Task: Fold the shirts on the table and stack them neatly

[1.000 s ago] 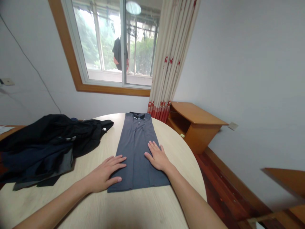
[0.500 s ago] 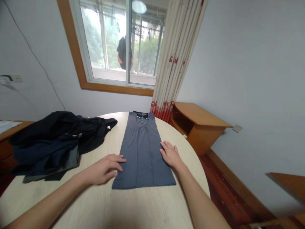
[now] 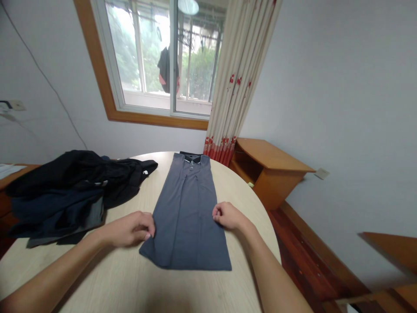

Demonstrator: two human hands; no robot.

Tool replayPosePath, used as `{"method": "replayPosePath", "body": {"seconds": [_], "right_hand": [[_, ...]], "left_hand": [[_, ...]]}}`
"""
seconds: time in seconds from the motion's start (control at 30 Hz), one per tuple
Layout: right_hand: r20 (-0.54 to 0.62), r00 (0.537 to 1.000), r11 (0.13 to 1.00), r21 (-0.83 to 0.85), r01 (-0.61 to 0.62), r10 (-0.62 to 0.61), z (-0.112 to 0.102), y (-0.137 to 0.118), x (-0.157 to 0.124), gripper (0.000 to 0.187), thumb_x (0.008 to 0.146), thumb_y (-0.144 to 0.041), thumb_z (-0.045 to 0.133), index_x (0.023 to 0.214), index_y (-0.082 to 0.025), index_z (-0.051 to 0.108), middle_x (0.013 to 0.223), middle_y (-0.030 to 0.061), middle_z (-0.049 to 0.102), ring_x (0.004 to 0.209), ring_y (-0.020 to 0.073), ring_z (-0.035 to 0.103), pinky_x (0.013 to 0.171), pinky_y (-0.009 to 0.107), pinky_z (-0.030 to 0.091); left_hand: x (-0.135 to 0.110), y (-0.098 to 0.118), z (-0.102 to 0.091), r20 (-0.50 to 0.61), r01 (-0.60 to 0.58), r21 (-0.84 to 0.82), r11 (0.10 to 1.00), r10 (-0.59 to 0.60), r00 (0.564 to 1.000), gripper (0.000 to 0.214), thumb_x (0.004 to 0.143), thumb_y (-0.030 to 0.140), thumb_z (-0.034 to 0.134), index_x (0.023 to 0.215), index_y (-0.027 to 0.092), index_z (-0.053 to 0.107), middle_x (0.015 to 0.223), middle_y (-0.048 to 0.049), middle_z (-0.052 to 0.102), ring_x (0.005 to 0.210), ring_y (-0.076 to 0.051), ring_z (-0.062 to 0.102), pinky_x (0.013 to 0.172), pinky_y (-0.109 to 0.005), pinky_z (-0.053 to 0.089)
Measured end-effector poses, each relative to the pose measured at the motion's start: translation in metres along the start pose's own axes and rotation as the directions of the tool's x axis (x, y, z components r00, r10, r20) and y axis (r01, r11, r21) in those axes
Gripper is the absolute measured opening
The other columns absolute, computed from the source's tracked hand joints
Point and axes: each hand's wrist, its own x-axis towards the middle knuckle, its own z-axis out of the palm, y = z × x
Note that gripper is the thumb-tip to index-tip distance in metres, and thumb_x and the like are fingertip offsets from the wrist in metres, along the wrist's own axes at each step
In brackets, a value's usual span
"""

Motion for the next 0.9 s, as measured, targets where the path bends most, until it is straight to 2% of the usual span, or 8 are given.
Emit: {"method": "replayPosePath", "body": {"seconds": [0.13, 0.2, 0.23, 0.3, 0.33, 0.4, 0.57, 0.9], "right_hand": [[0.391, 0.92, 0.994, 0.103, -0.023, -0.019, -0.002, -0.011, -0.015, 0.016, 0.069, -0.027, 0.069, 0.08, -0.016, 0.073, 0.062, 0.0007, 0.066, 0.052, 0.0122, 0.053, 0.05, 0.023, 0.039], [0.284, 0.955, 0.992, 0.117, 0.05, -0.082, -0.002, -0.017, -0.012, 0.027, 0.078, -0.039, 0.065, 0.088, -0.016, 0.075, 0.072, 0.0056, 0.071, 0.061, 0.017, 0.062, 0.058, 0.028, 0.048], [0.13, 0.982, 0.989, 0.086, 0.124, -0.134, 0.0, -0.02, -0.007, 0.034, 0.084, -0.044, 0.06, 0.095, -0.016, 0.075, 0.084, 0.0091, 0.075, 0.072, 0.0204, 0.067, 0.068, 0.032, 0.053], [-0.17, 0.95, 0.965, -0.073, 0.252, -0.261, 0.005, -0.024, 0.012, 0.046, 0.092, -0.049, 0.051, 0.116, -0.015, 0.072, 0.117, 0.0152, 0.073, 0.106, 0.0269, 0.067, 0.095, 0.04, 0.051], [-0.229, 0.923, 0.947, -0.168, 0.275, -0.309, 0.008, -0.025, 0.024, 0.053, 0.094, -0.05, 0.048, 0.128, -0.014, 0.067, 0.134, 0.0171, 0.065, 0.122, 0.0291, 0.061, 0.107, 0.043, 0.044], [-0.188, 0.928, 0.915, -0.315, 0.254, -0.322, 0.015, -0.024, 0.05, 0.067, 0.095, -0.053, 0.046, 0.145, -0.009, 0.052, 0.154, 0.0194, 0.046, 0.143, 0.0317, 0.042, 0.12, 0.047, 0.03], [-0.146, 0.981, 0.886, -0.461, 0.044, -0.124, 0.021, -0.016, 0.112, 0.078, 0.101, -0.058, 0.028, 0.159, -0.006, 0.026, 0.166, 0.0168, 0.02, 0.155, 0.0287, 0.018, 0.125, 0.05, 0.015], [-0.282, 0.958, 0.872, -0.456, -0.18, 0.051, -0.003, -0.013, 0.218, 0.083, 0.1, -0.065, 0.018, 0.161, -0.008, 0.02, 0.168, 0.0144, 0.013, 0.156, 0.0265, 0.012, 0.124, 0.052, 0.009]], "left_hand": [[-0.01, 0.005, -0.001, 0.344, 0.221, -0.232, 0.947, -0.132, 0.93, 0.019, 0.075, 0.036, 0.074, 0.08, 0.018, 0.075, 0.071, -0.0013, 0.071, 0.064, -0.015, 0.061, 0.06, -0.023, 0.046], [-0.009, 0.009, 0.002, 0.39, 0.246, -0.336, 0.909, -0.103, 0.915, 0.03, 0.079, 0.047, 0.072, 0.083, 0.017, 0.074, 0.073, -0.0032, 0.073, 0.065, -0.016, 0.063, 0.061, -0.024, 0.049], [-0.007, 0.011, 0.003, 0.326, 0.22, -0.35, 0.91, -0.102, 0.94, 0.035, 0.084, 0.051, 0.067, 0.085, 0.017, 0.073, 0.076, -0.0045, 0.074, 0.068, -0.016, 0.064, 0.064, -0.025, 0.05], [0.0, 0.011, 0.006, 0.053, 0.117, -0.253, 0.96, -0.107, 0.993, 0.04, 0.095, 0.051, 0.053, 0.09, 0.017, 0.073, 0.086, -0.0065, 0.075, 0.079, -0.018, 0.066, 0.076, -0.028, 0.052], [0.004, 0.01, 0.008, -0.091, 0.067, -0.152, 0.986, -0.081, 0.993, 0.04, 0.098, 0.048, 0.048, 0.093, 0.017, 0.073, 0.093, -0.0077, 0.075, 0.088, -0.019, 0.066, 0.084, -0.031, 0.051], [0.009, 0.003, 0.012, -0.259, 0.011, 0.05, 0.999, 0.002, 0.966, 0.034, 0.1, 0.04, 0.047, 0.099, 0.019, 0.073, 0.112, -0.0101, 0.072, 0.105, -0.022, 0.064, 0.098, -0.037, 0.047], [0.013, -0.016, 0.02, -0.282, -0.008, 0.203, 0.979, 0.066, 0.957, 0.02, 0.095, 0.03, 0.058, 0.106, 0.022, 0.072, 0.129, -0.0097, 0.065, 0.12, -0.026, 0.059, 0.106, -0.043, 0.043], [0.018, -0.017, 0.022, -0.313, 0.017, 0.181, 0.983, 0.041, 0.949, 0.015, 0.09, 0.024, 0.065, 0.104, 0.024, 0.071, 0.125, -0.007, 0.066, 0.118, -0.025, 0.059, 0.102, -0.043, 0.043]]}}
